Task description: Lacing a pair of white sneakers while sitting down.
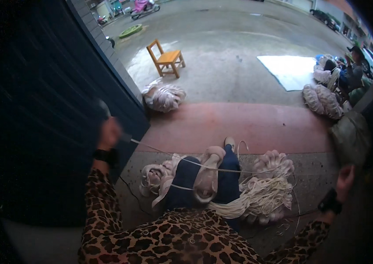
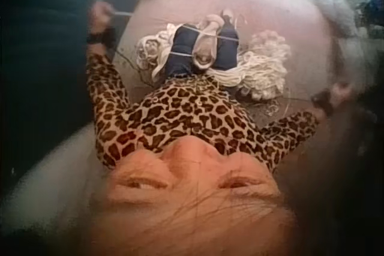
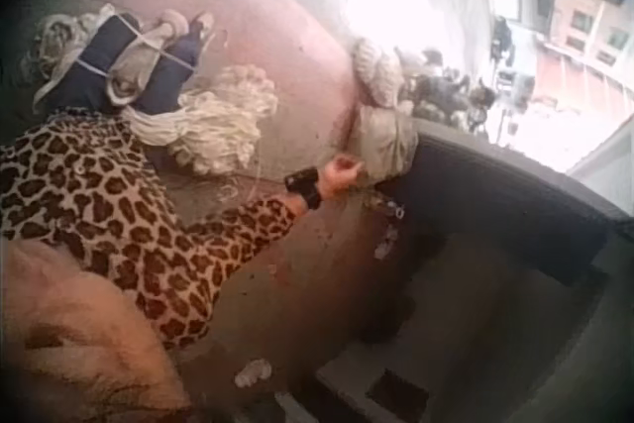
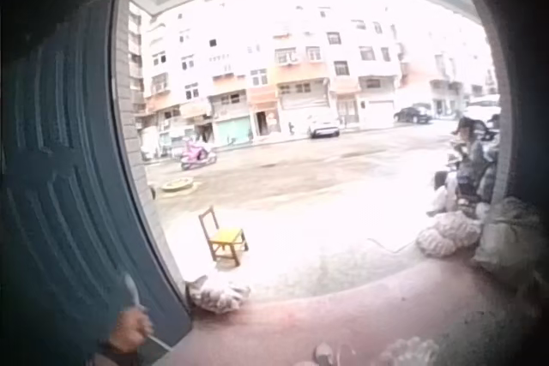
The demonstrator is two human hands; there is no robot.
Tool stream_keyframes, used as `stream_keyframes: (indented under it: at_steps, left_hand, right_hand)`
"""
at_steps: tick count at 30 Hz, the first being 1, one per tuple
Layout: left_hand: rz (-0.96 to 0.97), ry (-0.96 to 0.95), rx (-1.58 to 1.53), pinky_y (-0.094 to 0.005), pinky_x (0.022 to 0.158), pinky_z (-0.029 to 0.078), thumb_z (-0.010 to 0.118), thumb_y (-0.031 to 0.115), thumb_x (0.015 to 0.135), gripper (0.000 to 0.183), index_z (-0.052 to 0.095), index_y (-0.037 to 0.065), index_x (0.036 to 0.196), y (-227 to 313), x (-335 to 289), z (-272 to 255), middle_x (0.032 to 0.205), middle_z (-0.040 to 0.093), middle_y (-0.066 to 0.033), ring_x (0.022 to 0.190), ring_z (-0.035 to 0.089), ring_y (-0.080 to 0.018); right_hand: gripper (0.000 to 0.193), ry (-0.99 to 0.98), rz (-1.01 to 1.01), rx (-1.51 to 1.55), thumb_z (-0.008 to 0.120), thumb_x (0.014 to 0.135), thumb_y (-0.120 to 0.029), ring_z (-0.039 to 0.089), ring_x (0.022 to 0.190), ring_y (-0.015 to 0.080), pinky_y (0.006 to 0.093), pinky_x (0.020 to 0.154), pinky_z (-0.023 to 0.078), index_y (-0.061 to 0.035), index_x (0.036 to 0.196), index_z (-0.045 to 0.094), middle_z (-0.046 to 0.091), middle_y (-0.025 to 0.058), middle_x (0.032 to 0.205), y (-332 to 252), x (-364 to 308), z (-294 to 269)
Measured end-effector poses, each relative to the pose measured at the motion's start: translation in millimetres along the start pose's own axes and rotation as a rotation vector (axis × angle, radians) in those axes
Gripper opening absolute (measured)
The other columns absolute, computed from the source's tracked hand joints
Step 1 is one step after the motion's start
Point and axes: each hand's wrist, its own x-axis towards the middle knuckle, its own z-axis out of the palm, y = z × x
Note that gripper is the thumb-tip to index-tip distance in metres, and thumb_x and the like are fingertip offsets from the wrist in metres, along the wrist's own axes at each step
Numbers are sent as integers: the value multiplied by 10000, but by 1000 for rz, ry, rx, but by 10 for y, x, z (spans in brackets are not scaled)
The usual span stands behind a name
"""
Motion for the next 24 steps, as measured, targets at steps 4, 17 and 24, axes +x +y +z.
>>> stream_keyframes:
  at_steps: [4, 17, 24]
  left_hand:
    - [70, 367, 25, -231, 428, 240, 491, 304, 1043, 210, 595, 127, 1000, 621, 94, -791, 606, 325, 67, 475, 284, -56]
    - [-589, -552, 1046, -244, 610, 446, 567, 303, 981, 312, 671, 22, 1067, -2900, -911, 1179, 778, 618, -7, 689, 567, -83]
    - [256, -668, 1272, -398, 789, 516, 657, 144, 839, 179, 725, -13, 893, -3203, -915, 1187, 900, 701, -173, 863, 666, -352]
  right_hand:
    - [195, 182, 31, 57, 554, 1014, -189, 603, 902, 129, 268, 794, 513, -53, 1090, 671, 650, 28, 998, 1046, -349, -562]
    - [147, -1010, -115, -716, 604, 902, -104, 655, 955, 328, 401, 835, 511, -14, 996, 672, 687, 155, 1032, 3135, -3179, 3345]
    - [128, -844, -387, -1054, 593, 899, -141, 530, 1204, 323, 447, 1001, 390, -43, 923, 672, 606, 127, 1233, 3385, -3116, 3617]
